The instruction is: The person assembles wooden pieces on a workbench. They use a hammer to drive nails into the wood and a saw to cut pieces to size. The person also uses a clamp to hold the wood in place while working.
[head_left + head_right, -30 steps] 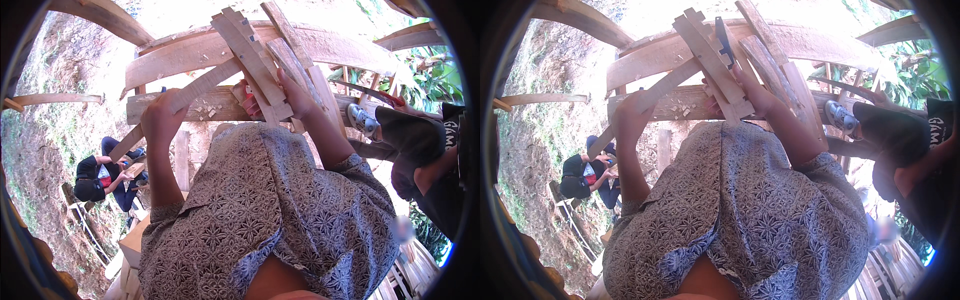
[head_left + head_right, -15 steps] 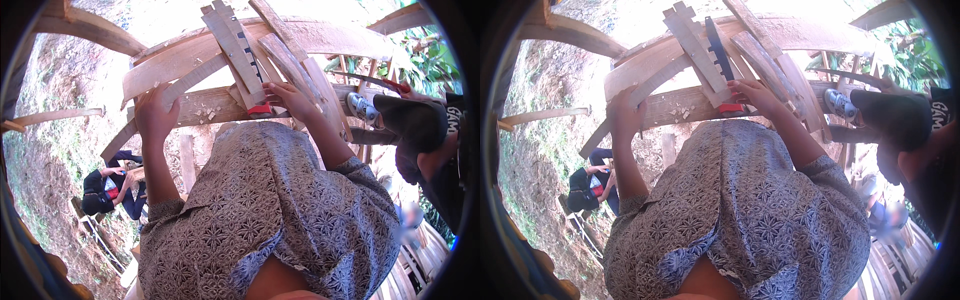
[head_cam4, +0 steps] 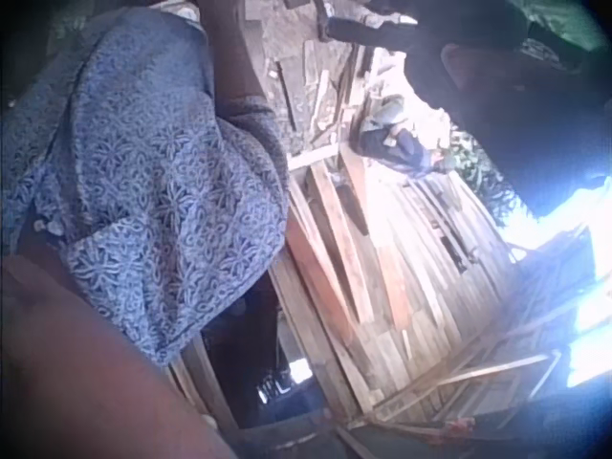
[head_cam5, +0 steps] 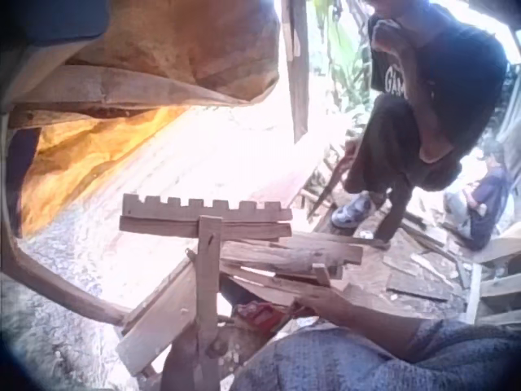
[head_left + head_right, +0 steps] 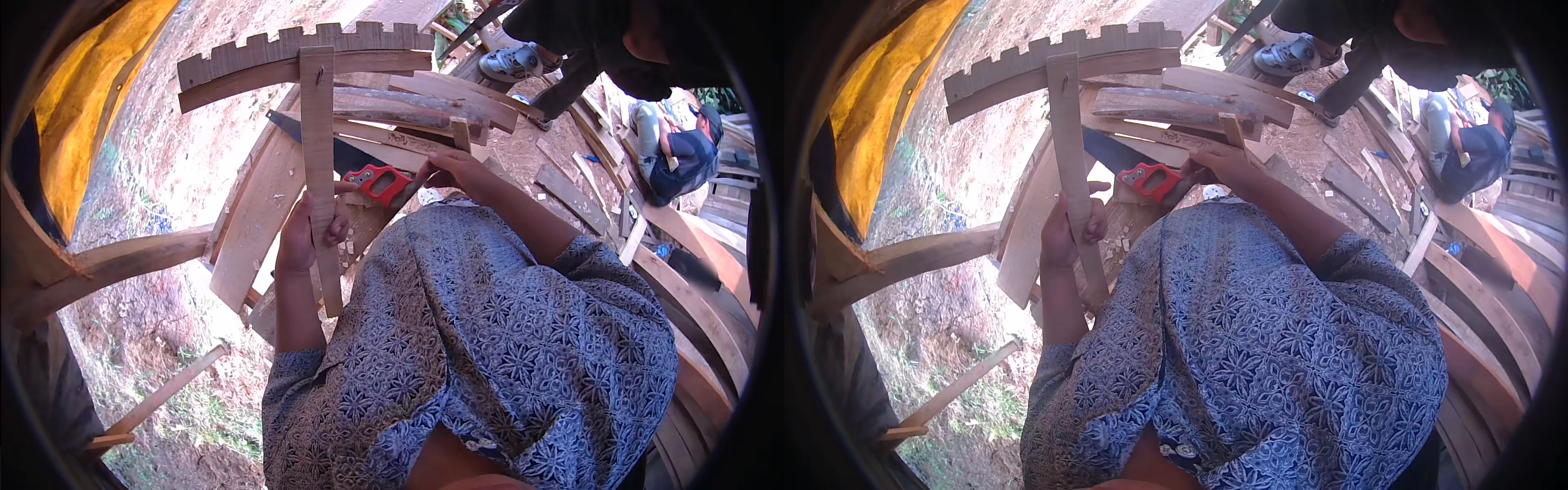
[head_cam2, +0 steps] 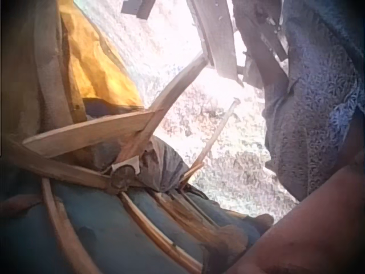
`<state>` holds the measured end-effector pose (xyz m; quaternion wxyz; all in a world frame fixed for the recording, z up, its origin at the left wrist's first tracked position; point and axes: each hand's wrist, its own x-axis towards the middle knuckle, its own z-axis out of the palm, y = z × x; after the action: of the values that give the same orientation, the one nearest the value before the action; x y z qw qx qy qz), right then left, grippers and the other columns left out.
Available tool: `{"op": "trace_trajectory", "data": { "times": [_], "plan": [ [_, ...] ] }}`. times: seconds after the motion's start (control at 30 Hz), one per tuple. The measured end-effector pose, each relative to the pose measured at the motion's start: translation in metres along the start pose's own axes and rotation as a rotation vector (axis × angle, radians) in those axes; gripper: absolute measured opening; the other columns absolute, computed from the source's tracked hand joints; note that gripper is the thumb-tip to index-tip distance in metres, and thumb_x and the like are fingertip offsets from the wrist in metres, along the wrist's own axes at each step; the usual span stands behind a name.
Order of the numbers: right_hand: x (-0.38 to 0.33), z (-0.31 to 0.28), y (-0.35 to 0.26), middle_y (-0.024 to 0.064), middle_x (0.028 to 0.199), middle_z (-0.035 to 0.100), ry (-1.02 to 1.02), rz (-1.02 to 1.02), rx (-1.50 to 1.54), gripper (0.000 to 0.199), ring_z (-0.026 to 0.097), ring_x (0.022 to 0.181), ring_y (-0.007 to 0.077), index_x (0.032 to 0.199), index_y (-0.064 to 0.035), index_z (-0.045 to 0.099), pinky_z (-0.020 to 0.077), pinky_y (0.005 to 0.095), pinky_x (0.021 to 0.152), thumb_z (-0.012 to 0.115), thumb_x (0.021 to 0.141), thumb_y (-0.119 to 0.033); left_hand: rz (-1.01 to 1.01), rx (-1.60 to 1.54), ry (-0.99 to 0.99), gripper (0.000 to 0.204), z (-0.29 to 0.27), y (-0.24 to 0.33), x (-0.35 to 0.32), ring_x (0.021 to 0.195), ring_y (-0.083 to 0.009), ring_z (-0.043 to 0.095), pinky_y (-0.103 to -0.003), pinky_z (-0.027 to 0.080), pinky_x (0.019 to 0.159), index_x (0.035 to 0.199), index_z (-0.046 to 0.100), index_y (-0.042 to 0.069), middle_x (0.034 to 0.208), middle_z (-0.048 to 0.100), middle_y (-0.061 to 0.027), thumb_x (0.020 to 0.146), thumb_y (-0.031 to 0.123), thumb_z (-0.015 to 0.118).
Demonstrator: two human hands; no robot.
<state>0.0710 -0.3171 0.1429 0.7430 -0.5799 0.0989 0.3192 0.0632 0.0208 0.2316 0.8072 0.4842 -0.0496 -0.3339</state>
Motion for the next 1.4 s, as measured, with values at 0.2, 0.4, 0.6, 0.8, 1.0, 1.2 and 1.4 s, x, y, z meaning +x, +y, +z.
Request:
{"op": "trace_trajectory", "data": {
  "times": [0.2, 0.4, 0.6, 0.8, 1.0, 1.2, 1.4],
  "plan": [
    [-0.055, 0.063, 0.017, 0.0083, 0.108, 0.072, -0.069, -0.066, -0.3, 0.047, 0.066, 0.107, 0.0183, 0.117, -0.0029, 0.072, 0.0492, 0.0343, 0.096, 0.055, 0.105, -0.044, -0.228, -0.055, -0.399, 0.074, 0.013, 0.007, 0.071, 0.055, -0.01, 0.041, -0.025, 0.037, 0.053, 0.139, 0.047, -0.007, 0.068, 0.044, 0.0002, 0.109, 0.058, 0.029],
    [-0.073, 0.105, 0.04, 0.0144, 0.129, 0.068, -0.091, -0.17, -0.532, 0.059, 0.063, 0.119, 0.026, 0.134, -0.0006, 0.063, 0.047, 0.04, 0.105, 0.061, 0.101, -0.049, -0.426, 0.126, -0.757, 0.07, 0.077, -0.057, 0.14, 0.065, -0.0109, 0.048, -0.026, 0.044, 0.064, 0.128, 0.057, -0.001, 0.069, 0.047, 0.0011, 0.109, 0.06, 0.028],
    [-0.094, 0.1, 0.088, 0.0115, 0.132, 0.064, 0.343, -0.242, 0.217, 0.058, 0.063, 0.121, 0.0242, 0.138, -0.003, 0.056, 0.0479, 0.0396, 0.107, 0.07, 0.098, -0.042, -0.457, 0.839, -0.843, 0.074, 0.166, -0.096, 0.165, 0.105, -0.0212, 0.061, -0.031, 0.046, 0.096, 0.134, 0.061, 0.003, 0.11, 0.066, -0.0104, 0.107, 0.064, 0.03],
    [-0.137, 0.07, 0.123, 0.0052, 0.133, 0.064, 0.64, -0.369, 0.669, 0.052, 0.062, 0.117, 0.0169, 0.142, -0.0083, 0.057, 0.0502, 0.0371, 0.098, 0.068, 0.1, -0.036, -0.452, 1.16, -1.018, 0.078, 0.152, -0.106, 0.171, 0.105, -0.0211, 0.066, -0.035, 0.055, 0.081, 0.152, 0.045, 0.012, 0.124, 0.066, -0.0188, 0.1, 0.069, 0.044],
    [-0.177, 0.024, 0.155, 0.0043, 0.12, 0.066, 0.803, -0.225, 0.645, 0.048, 0.065, 0.105, 0.0173, 0.134, -0.0107, 0.062, 0.0528, 0.0348, 0.09, 0.071, 0.097, -0.041, -0.681, 1.065, -1.039, 0.055, 0.141, -0.134, 0.15, 0.058, -0.0094, 0.062, -0.026, 0.048, 0.052, 0.128, 0.057, -0.001, 0.073, 0.067, -0.0029, 0.097, 0.043, 0.069],
    [-0.179, 0.033, 0.152, 0.0062, 0.117, 0.062, 0.983, -0.094, 0.903, 0.052, 0.064, 0.103, 0.0204, 0.131, -0.0102, 0.055, 0.0559, 0.0394, 0.084, 0.071, 0.097, -0.045, -0.569, 0.999, -0.927, 0.052, 0.183, -0.207, 0.129, 0.071, -0.017, 0.067, -0.031, 0.053, 0.063, 0.129, 0.057, -0.004, 0.087, 0.07, -0.0111, 0.097, 0.036, 0.068],
    [-0.16, -0.02, 0.221, 0.0069, 0.084, 0.065, 1.151, -0.13, 0.764, 0.034, 0.065, 0.069, 0.0175, 0.113, 0.0019, 0.062, 0.0536, 0.0327, 0.058, 0.07, 0.096, -0.027, -0.453, 1.144, -1.133, 0.067, 0.188, -0.235, 0.143, 0.111, -0.0358, 0.069, -0.042, 0.054, 0.094, 0.144, 0.052, 0.001, 0.12, 0.069, -0.0266, 0.098, 0.049, 0.063]
  ]
}}
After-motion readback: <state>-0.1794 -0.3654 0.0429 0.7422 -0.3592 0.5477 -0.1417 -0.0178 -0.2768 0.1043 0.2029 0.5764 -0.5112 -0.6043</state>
